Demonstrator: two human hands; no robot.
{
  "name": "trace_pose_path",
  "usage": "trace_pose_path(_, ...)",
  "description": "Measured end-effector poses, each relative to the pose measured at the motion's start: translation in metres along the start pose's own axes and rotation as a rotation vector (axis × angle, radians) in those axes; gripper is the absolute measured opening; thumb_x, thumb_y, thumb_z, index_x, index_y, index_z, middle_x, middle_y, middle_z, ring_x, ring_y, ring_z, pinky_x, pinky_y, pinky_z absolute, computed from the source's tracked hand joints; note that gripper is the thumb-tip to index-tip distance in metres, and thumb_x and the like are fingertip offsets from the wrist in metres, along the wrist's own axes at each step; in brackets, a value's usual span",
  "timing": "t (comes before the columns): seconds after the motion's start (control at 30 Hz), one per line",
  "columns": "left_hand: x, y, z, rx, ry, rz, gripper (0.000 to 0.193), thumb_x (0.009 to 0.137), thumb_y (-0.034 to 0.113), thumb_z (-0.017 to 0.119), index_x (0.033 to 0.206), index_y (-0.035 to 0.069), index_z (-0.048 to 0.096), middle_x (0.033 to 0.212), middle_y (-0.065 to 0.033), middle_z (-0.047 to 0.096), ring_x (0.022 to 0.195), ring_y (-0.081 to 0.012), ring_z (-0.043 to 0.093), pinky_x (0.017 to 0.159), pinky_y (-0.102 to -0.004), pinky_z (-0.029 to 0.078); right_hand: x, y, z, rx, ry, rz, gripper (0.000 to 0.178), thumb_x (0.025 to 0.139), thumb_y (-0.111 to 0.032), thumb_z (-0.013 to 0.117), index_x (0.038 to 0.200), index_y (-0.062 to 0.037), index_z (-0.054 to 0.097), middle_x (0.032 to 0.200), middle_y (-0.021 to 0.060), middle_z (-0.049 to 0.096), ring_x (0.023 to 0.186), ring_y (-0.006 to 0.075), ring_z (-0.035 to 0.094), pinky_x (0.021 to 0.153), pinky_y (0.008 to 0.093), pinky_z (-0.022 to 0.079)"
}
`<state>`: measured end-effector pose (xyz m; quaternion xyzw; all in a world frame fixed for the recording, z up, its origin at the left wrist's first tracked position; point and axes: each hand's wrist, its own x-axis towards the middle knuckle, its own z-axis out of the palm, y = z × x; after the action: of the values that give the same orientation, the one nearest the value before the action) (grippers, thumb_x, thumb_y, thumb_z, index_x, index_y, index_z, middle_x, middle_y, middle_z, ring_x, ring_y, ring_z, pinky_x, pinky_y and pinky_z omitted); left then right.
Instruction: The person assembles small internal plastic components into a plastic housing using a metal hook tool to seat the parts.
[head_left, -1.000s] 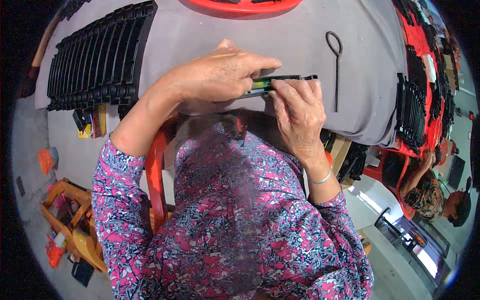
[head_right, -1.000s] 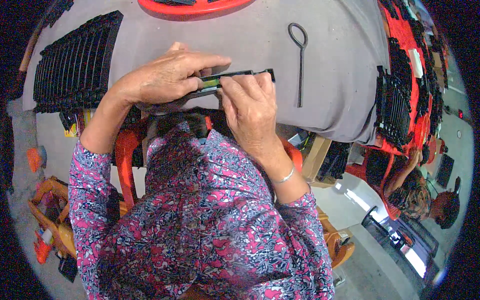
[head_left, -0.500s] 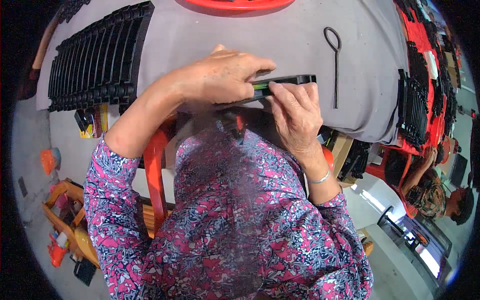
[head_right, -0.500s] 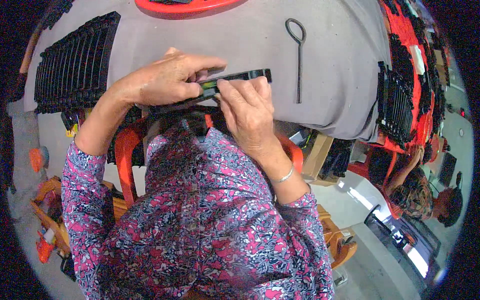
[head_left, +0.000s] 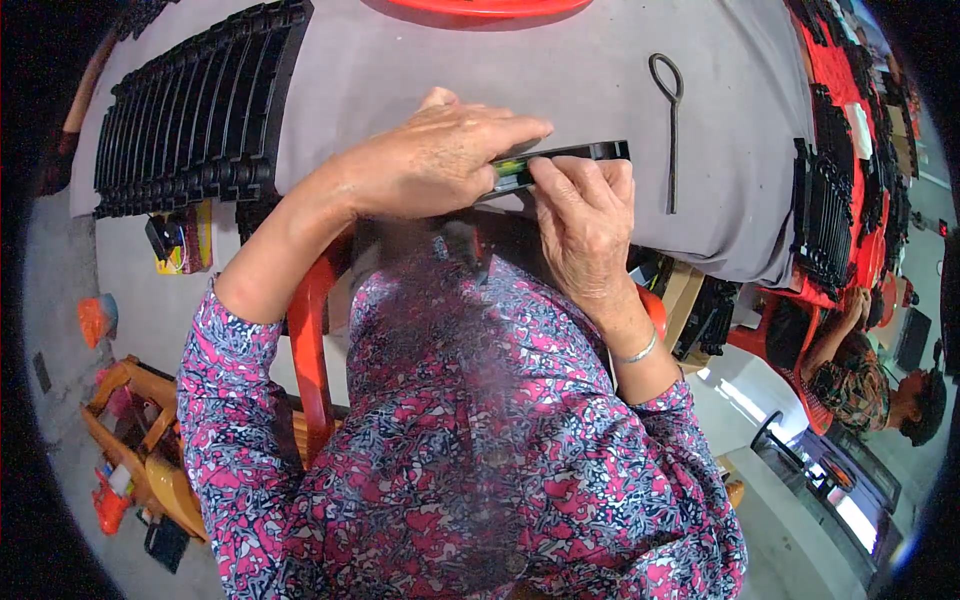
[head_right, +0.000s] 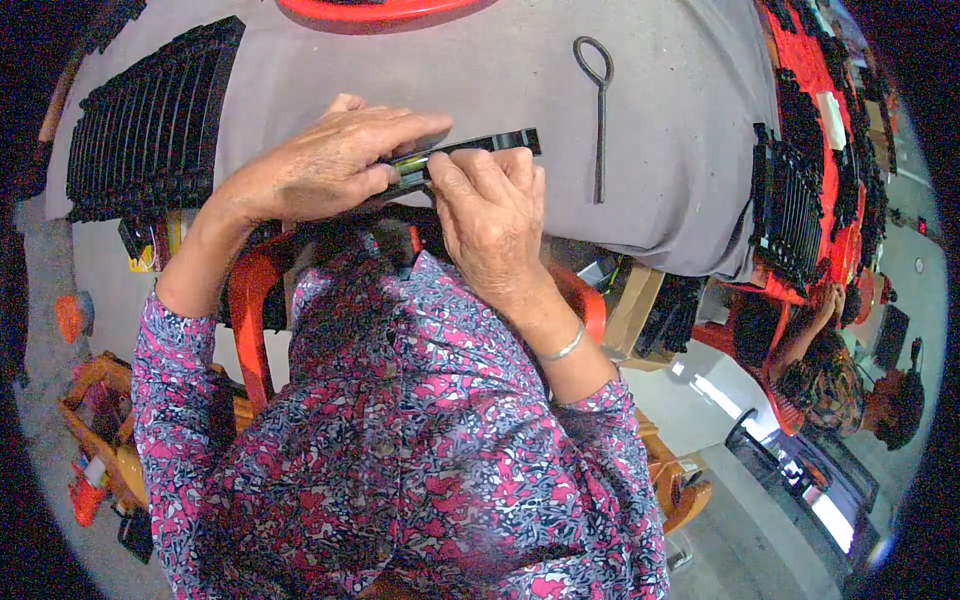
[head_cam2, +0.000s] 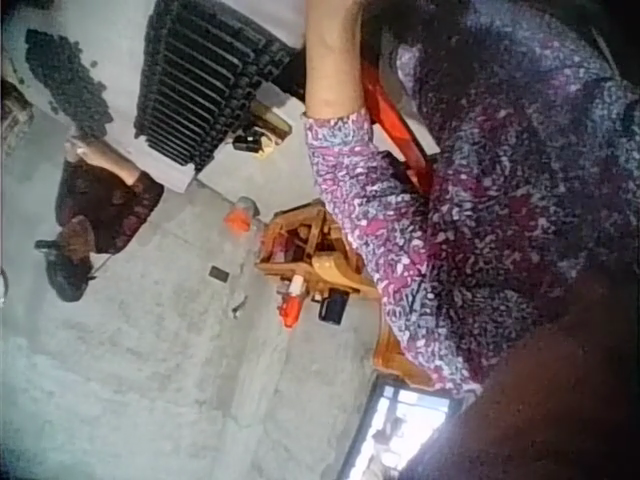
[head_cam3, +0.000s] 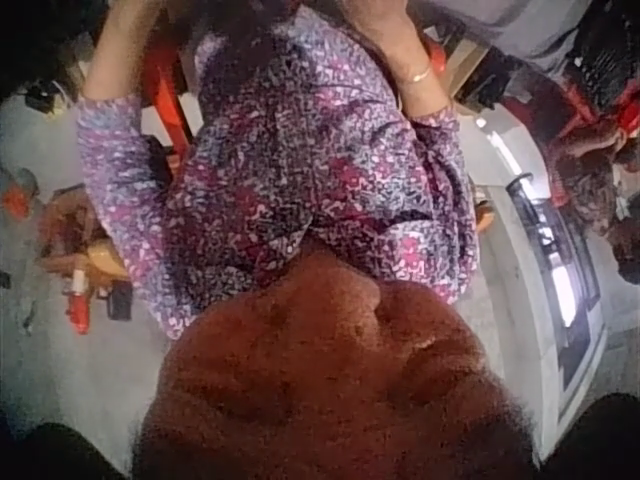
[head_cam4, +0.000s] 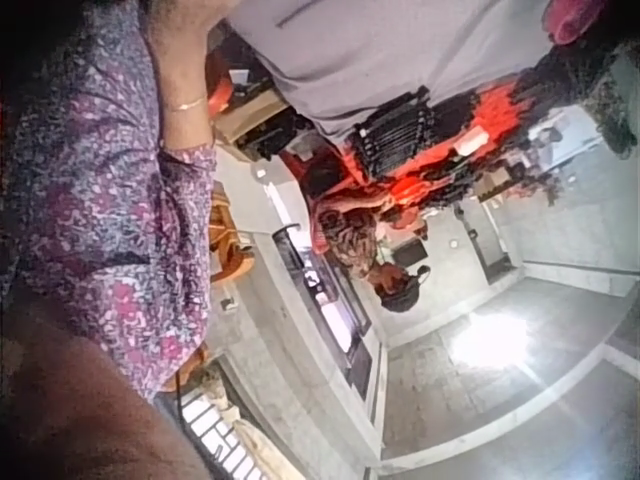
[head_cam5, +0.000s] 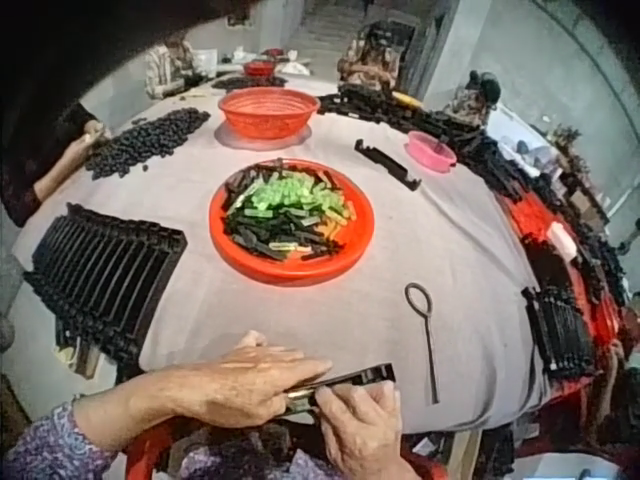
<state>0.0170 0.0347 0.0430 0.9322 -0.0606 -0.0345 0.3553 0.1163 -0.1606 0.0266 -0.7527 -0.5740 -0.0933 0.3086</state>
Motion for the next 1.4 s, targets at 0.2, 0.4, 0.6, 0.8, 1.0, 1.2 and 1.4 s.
trace_pose_path(0.2, -0.017, 0.016, -0.013, -0.119, 0.147, -0.141, 0.056, 0.078, -0.001, 0.06, 0.133, 0.003, 0.052, 0.113, -0.014, 0.06, 0.104, -0.0302, 0.059, 0.092, -0.0395, 0.044, 0.001, -0.001, 0.001, 0.059, 0.02, 0.044, 0.032, 0.073, -0.008, 0.076, 0.104, -0.0094, 0.068, 0.096, 0.0043, 0.062, 0.086, 0.0255, 0.054, 0.074, 0.0383, 0.041)
trace_pose_path(0.4, -0.042, 0.039, 0.0, 0.036, 0.454, -0.166, 0.057, 0.07, 0.008, 0.078, 0.124, 0.003, 0.059, 0.11, -0.0117, 0.059, 0.101, -0.0319, 0.059, 0.089, -0.0379, 0.046, 0.005, 0.01, -0.018, 0.191, 0.171, 0.153, 0.023, 0.075, -0.002, 0.073, 0.097, -0.0054, 0.07, 0.094, 0.0101, 0.066, 0.084, 0.0281, 0.062, 0.076, 0.0385, 0.05)
trace_pose_path(0.6, -0.037, 0.036, 0.029, 0.195, 0.558, -0.215, 0.045, 0.069, 0.009, 0.078, 0.111, 0.004, 0.065, 0.1, -0.0098, 0.06, 0.095, -0.0291, 0.059, 0.087, -0.0377, 0.042, 0.043, 0.093, -0.05, -0.258, 0.028, 0.423, 0.032, 0.083, -0.025, 0.072, 0.104, -0.0011, 0.069, 0.097, 0.0166, 0.066, 0.087, 0.0313, 0.066, 0.078, 0.041, 0.052)
trace_pose_path(0.8, -0.021, 0.023, 0.021, 0.216, 0.616, -0.158, 0.035, 0.071, 0.005, 0.074, 0.105, 0.005, 0.066, 0.095, -0.0087, 0.06, 0.091, -0.0285, 0.059, 0.086, -0.0404, 0.041, 0.055, 0.131, -0.048, -0.215, -0.128, 0.547, 0.041, 0.081, -0.026, 0.071, 0.111, 0.002, 0.067, 0.092, 0.0221, 0.068, 0.086, 0.0367, 0.068, 0.079, 0.0437, 0.053)
trace_pose_path(1.0, -0.013, 0.023, 0.025, 0.247, 0.673, -0.122, 0.037, 0.07, 0.01, 0.078, 0.105, 0.004, 0.067, 0.092, -0.0089, 0.061, 0.089, -0.029, 0.06, 0.086, -0.041, 0.043, 0.068, 0.12, -0.05, -0.255, -0.246, 0.578, 0.029, 0.077, -0.013, 0.066, 0.102, 0.0015, 0.067, 0.079, 0.0179, 0.069, 0.074, 0.0246, 0.069, 0.07, 0.0363, 0.053)
trace_pose_path(1.2, -0.009, 0.018, 0.032, 0.24, 0.721, -0.113, 0.035, 0.068, 0.009, 0.077, 0.101, 0.008, 0.067, 0.089, -0.0062, 0.059, 0.086, -0.0255, 0.06, 0.083, -0.0399, 0.041, 0.056, 0.128, -0.055, 0.054, -0.218, 0.622, 0.02, 0.076, -0.01, 0.061, 0.09, 0.0042, 0.065, 0.072, 0.0124, 0.065, 0.066, 0.024, 0.062, 0.063, 0.0354, 0.049)
trace_pose_path(1.4, -0.009, 0.012, 0.033, 0.245, 0.714, -0.129, 0.037, 0.066, 0.013, 0.08, 0.1, 0.01, 0.068, 0.085, -0.0046, 0.058, 0.082, -0.0245, 0.059, 0.072, -0.038, 0.044, 0.057, 0.096, -0.068, 1.264, 0.145, 0.758, 0.015, 0.087, -0.018, 0.053, 0.094, -0.0043, 0.056, 0.074, 0.0008, 0.048, 0.064, 0.0104, 0.041, 0.053, 0.0246, 0.034)
